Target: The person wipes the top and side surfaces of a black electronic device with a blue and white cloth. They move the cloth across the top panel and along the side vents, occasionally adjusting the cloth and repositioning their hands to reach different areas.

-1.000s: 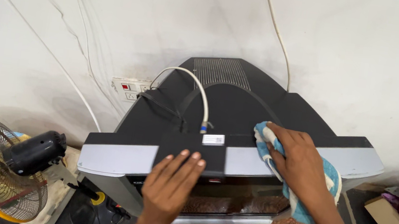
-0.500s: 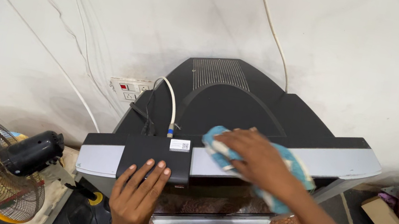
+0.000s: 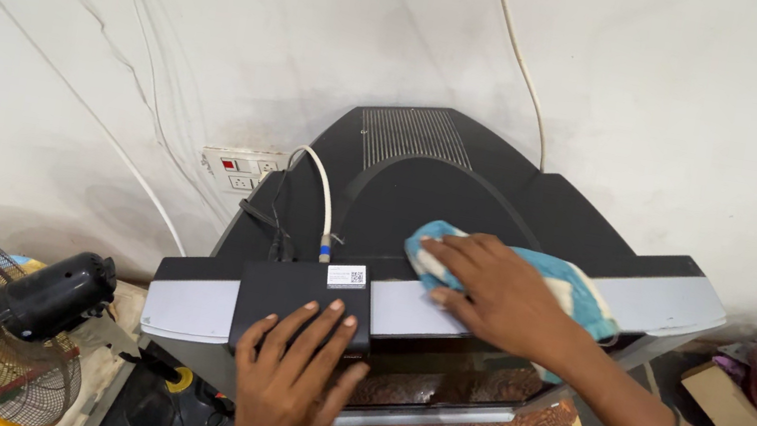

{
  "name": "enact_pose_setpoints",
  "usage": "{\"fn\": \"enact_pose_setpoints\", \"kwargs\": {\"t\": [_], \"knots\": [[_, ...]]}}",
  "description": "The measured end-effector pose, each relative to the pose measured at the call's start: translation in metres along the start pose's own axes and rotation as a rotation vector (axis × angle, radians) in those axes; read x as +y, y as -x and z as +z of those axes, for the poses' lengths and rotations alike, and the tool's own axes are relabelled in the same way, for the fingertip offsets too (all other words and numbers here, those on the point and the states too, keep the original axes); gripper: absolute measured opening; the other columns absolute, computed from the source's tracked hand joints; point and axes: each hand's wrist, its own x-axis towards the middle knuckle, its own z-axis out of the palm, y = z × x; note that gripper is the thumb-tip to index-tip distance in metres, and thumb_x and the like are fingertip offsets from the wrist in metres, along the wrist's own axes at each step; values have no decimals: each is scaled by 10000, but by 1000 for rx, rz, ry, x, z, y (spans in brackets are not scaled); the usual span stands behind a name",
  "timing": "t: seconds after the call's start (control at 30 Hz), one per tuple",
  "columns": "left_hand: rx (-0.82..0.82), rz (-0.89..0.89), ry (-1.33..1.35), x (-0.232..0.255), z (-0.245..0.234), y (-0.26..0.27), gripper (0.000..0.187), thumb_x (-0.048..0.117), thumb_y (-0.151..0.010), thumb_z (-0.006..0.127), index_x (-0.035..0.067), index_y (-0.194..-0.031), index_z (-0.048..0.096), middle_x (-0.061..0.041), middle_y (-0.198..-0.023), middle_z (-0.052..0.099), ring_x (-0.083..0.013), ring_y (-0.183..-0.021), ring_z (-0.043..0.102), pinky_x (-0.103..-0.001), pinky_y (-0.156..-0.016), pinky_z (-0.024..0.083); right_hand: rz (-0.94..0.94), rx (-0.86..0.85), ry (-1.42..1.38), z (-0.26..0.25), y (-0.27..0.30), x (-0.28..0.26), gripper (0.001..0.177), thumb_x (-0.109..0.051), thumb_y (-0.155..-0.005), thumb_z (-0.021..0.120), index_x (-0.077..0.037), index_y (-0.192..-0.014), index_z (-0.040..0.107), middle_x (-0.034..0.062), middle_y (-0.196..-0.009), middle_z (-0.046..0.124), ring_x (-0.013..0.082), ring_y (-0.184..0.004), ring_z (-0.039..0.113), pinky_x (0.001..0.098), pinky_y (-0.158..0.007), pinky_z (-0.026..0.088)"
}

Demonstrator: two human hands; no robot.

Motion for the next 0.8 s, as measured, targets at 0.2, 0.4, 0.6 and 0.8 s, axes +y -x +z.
{"fn": "enact_pose_setpoints", "kwargs": {"t": [0.2,0.4,0.6,0.8], "knots": [[-53,69,110,28,11,-14,470,444,-901,756,82,-1199,722,-77,-1231,705,-260,-1234,592,-546,-1071,376,-107,-59,-63,14,-47,28,565,-394,-974,586,-139,-1469,490,155,-1474,533,392,-1353,454,530,-1052,378],[-62,155,466,72,46,-36,370,283,-948,743,-3,-1181,724,-155,-1239,726,-320,-1222,651,-441,-1008,522,-85,72,-11,19,-84,51,539,-302,-969,594,-137,-1474,500,124,-1401,588,336,-1296,525,468,-1090,433],[134,78,535,83,87,-66,136,161,-981,724,42,-935,678,-86,-970,708,-250,-1003,680,-395,-898,536,-463,51,-175,24,-91,29,499,-310,-1011,584,-99,-1458,523,139,-1427,579,336,-1310,520,473,-1091,412],[240,-123,392,88,104,-78,200,163,-949,717,65,-800,626,-79,-822,633,-266,-811,613,-420,-758,465,-540,50,-221,37,-132,22,475,-396,-1041,551,-97,-1409,576,107,-1390,611,311,-1271,543,465,-1056,425]]}}
